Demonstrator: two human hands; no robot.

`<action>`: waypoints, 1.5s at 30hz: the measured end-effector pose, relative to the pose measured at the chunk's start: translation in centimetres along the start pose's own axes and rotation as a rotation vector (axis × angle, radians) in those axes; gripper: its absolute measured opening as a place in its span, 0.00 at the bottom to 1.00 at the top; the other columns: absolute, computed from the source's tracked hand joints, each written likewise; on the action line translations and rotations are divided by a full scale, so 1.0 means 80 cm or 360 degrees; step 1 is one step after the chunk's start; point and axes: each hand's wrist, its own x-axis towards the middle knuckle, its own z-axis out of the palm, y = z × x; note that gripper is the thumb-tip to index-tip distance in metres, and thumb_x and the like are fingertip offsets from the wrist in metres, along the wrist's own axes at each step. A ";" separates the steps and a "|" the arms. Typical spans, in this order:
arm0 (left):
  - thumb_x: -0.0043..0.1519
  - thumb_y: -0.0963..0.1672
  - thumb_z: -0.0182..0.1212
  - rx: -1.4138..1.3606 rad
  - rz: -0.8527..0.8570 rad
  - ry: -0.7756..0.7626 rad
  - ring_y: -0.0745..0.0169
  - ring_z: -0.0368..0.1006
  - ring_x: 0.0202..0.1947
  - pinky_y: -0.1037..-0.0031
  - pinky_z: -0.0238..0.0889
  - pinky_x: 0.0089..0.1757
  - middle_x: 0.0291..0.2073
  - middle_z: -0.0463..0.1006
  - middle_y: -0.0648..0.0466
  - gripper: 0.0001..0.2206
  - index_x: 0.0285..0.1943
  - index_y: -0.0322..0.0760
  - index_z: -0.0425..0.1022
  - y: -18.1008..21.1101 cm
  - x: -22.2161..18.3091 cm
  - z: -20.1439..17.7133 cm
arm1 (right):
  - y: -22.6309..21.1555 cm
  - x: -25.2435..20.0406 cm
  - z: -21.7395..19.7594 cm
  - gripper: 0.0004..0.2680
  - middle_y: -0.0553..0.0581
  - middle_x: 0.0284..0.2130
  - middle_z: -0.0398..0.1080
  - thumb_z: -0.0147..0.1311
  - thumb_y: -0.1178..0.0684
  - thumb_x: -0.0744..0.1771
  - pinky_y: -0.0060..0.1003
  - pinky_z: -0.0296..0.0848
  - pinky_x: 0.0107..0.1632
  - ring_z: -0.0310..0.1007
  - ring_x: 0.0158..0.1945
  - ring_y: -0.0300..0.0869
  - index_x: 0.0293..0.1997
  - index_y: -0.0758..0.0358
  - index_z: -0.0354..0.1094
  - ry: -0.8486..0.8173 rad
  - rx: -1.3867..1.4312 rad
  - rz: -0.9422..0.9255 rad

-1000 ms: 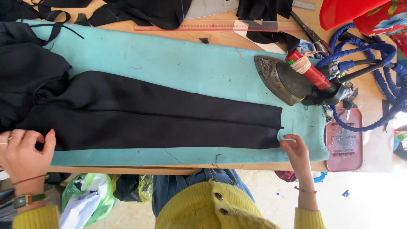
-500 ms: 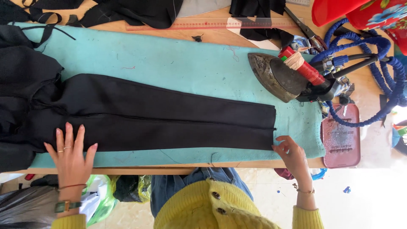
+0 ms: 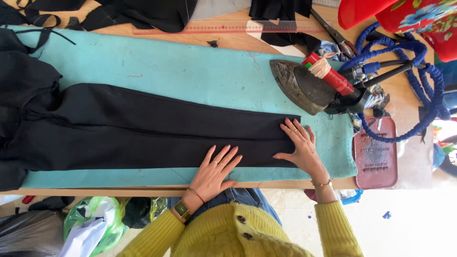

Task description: Ironing and pressing black fabric garments on a padded board using a steam iron.

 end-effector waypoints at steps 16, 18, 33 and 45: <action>0.66 0.62 0.43 0.0447 -0.0301 0.0264 0.52 0.58 0.67 0.51 0.53 0.62 0.67 0.64 0.52 0.35 0.80 0.49 0.55 0.036 0.057 0.054 | 0.054 0.001 -0.007 0.39 0.48 0.76 0.48 0.73 0.39 0.55 0.52 0.36 0.77 0.39 0.79 0.48 0.74 0.49 0.57 -0.0051 0.0153 0.0062; 0.66 0.61 0.42 0.0433 -0.0305 0.0256 0.52 0.58 0.66 0.49 0.52 0.63 0.66 0.65 0.53 0.34 0.80 0.49 0.55 0.039 0.058 0.051 | 0.060 0.001 -0.005 0.40 0.47 0.76 0.48 0.73 0.37 0.54 0.52 0.36 0.77 0.38 0.79 0.48 0.74 0.47 0.56 -0.0066 0.0162 0.0065; 0.66 0.61 0.45 0.0362 -0.0415 0.0318 0.54 0.61 0.62 0.47 0.50 0.63 0.62 0.68 0.53 0.33 0.77 0.48 0.60 0.065 0.093 0.077 | 0.070 -0.005 0.004 0.41 0.50 0.76 0.48 0.73 0.36 0.54 0.51 0.39 0.76 0.39 0.78 0.50 0.75 0.49 0.56 0.0064 0.0079 -0.0120; 0.67 0.59 0.44 0.0252 -0.0238 0.0177 0.51 0.62 0.63 0.42 0.47 0.66 0.64 0.68 0.50 0.33 0.78 0.43 0.58 0.084 0.116 0.097 | 0.085 -0.046 -0.013 0.22 0.56 0.74 0.51 0.61 0.36 0.63 0.52 0.48 0.74 0.46 0.77 0.53 0.65 0.36 0.67 0.0122 -0.0263 -0.0496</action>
